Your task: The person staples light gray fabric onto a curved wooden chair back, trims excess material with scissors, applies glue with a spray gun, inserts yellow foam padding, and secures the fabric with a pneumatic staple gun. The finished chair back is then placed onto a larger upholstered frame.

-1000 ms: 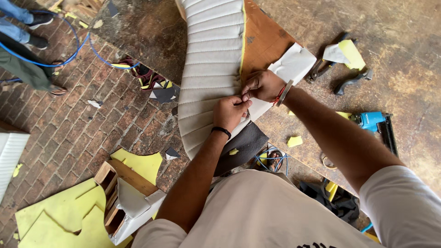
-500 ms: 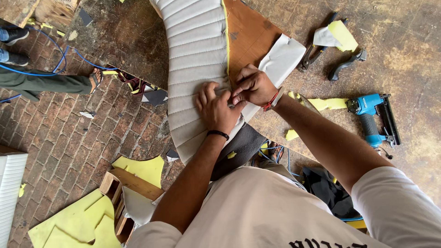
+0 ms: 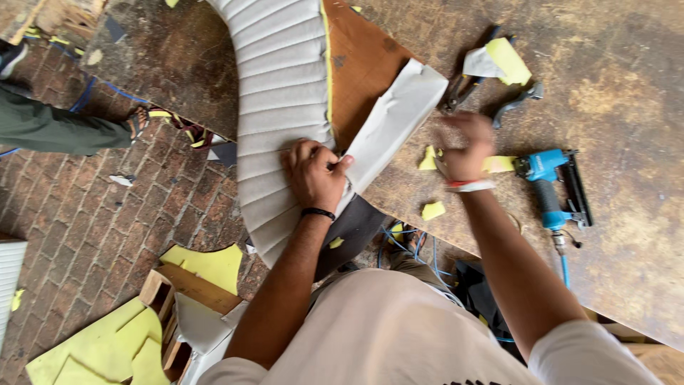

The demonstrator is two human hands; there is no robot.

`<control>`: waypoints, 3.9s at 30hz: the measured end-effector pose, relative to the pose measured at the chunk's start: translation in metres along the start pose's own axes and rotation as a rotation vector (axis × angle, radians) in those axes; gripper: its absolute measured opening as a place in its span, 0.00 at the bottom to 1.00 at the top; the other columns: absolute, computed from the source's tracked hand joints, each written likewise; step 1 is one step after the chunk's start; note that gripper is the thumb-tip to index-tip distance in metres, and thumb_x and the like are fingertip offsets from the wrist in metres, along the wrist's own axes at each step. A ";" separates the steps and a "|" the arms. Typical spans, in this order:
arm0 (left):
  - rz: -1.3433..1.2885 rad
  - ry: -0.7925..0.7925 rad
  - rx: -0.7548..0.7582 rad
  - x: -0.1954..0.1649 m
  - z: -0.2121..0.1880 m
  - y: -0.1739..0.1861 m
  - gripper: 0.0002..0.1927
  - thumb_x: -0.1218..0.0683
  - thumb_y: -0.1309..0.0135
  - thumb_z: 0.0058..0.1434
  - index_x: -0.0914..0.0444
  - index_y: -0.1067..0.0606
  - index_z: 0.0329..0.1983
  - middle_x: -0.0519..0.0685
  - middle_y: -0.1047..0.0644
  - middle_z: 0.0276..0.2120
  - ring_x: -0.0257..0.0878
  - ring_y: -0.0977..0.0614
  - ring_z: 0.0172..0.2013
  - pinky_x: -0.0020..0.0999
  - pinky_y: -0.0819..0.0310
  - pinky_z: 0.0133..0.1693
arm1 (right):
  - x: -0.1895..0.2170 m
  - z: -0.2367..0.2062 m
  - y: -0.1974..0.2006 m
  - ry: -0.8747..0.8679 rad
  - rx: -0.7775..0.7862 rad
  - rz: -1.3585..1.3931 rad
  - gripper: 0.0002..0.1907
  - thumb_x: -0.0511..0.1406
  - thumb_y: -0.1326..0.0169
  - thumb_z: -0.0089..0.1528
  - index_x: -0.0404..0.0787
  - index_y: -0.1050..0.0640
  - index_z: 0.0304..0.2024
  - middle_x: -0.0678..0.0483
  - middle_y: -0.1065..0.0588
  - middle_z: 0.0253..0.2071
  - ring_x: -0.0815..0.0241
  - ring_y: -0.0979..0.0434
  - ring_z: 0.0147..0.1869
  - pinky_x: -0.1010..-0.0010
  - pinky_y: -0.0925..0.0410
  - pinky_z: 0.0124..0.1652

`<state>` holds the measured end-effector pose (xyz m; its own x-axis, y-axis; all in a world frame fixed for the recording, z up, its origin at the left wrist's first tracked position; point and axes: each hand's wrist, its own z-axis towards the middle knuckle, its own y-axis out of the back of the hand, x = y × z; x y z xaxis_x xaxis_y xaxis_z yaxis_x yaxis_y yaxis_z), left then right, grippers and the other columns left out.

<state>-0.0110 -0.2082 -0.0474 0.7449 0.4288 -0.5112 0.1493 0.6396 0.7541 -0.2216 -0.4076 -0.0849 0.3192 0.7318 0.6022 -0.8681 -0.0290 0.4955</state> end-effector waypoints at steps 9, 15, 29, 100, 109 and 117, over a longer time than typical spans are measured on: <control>0.031 0.076 0.165 -0.019 0.006 0.016 0.13 0.44 0.29 0.49 0.53 0.20 0.30 0.44 0.21 0.40 0.49 0.27 0.50 0.51 0.37 0.55 | -0.118 -0.078 0.183 -0.970 0.604 -0.814 0.61 0.49 0.24 0.48 0.33 0.44 0.71 0.35 0.29 0.63 0.32 0.35 0.69 0.52 0.37 0.63; 0.100 0.014 0.192 0.006 0.009 0.039 0.15 0.43 0.28 0.48 0.54 0.21 0.22 0.38 0.20 0.33 0.44 0.26 0.48 0.55 0.40 0.53 | -0.100 -0.061 0.170 -0.939 0.839 -0.764 0.59 0.44 0.24 0.47 0.34 0.45 0.70 0.33 0.23 0.56 0.34 0.22 0.60 0.50 0.29 0.58; 0.018 0.111 0.091 0.052 0.009 0.081 0.11 0.48 0.28 0.46 0.52 0.22 0.22 0.41 0.24 0.39 0.45 0.27 0.51 0.50 0.41 0.55 | 0.181 -0.023 0.033 -0.708 1.054 0.115 0.17 0.39 0.36 0.51 0.41 0.20 0.41 0.50 0.18 0.28 0.59 0.19 0.28 0.62 0.25 0.32; 0.137 0.578 -0.308 0.084 -0.252 0.162 0.07 0.53 0.44 0.69 0.54 0.20 0.48 0.51 0.16 0.43 0.46 0.15 0.41 0.48 0.23 0.49 | -0.095 -0.214 0.195 -1.036 1.138 0.151 0.18 0.40 0.33 0.54 0.34 0.14 0.42 0.44 0.15 0.32 0.54 0.18 0.32 0.65 0.23 0.36; 0.176 -0.025 0.255 0.029 -0.179 0.142 0.19 0.39 0.39 0.60 0.54 0.18 0.46 0.49 0.16 0.41 0.45 0.16 0.41 0.49 0.26 0.50 | -0.006 -0.133 0.186 0.135 1.099 -0.412 0.29 0.59 0.41 0.54 0.45 0.17 0.43 0.53 0.20 0.32 0.58 0.20 0.31 0.66 0.24 0.32; -0.005 0.147 0.295 0.031 -0.140 0.178 0.11 0.48 0.30 0.49 0.57 0.16 0.33 0.50 0.17 0.32 0.46 0.16 0.37 0.42 0.23 0.41 | 0.111 0.009 0.073 0.796 1.183 -0.736 0.45 0.69 0.44 0.49 0.47 0.24 0.56 0.53 0.24 0.53 0.54 0.20 0.49 0.61 0.22 0.42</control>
<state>-0.0522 0.0084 0.0128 0.6454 0.5273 -0.5526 0.3503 0.4386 0.8276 -0.2459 -0.3340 0.0237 -0.0832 0.9644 -0.2509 0.2658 0.2641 0.9271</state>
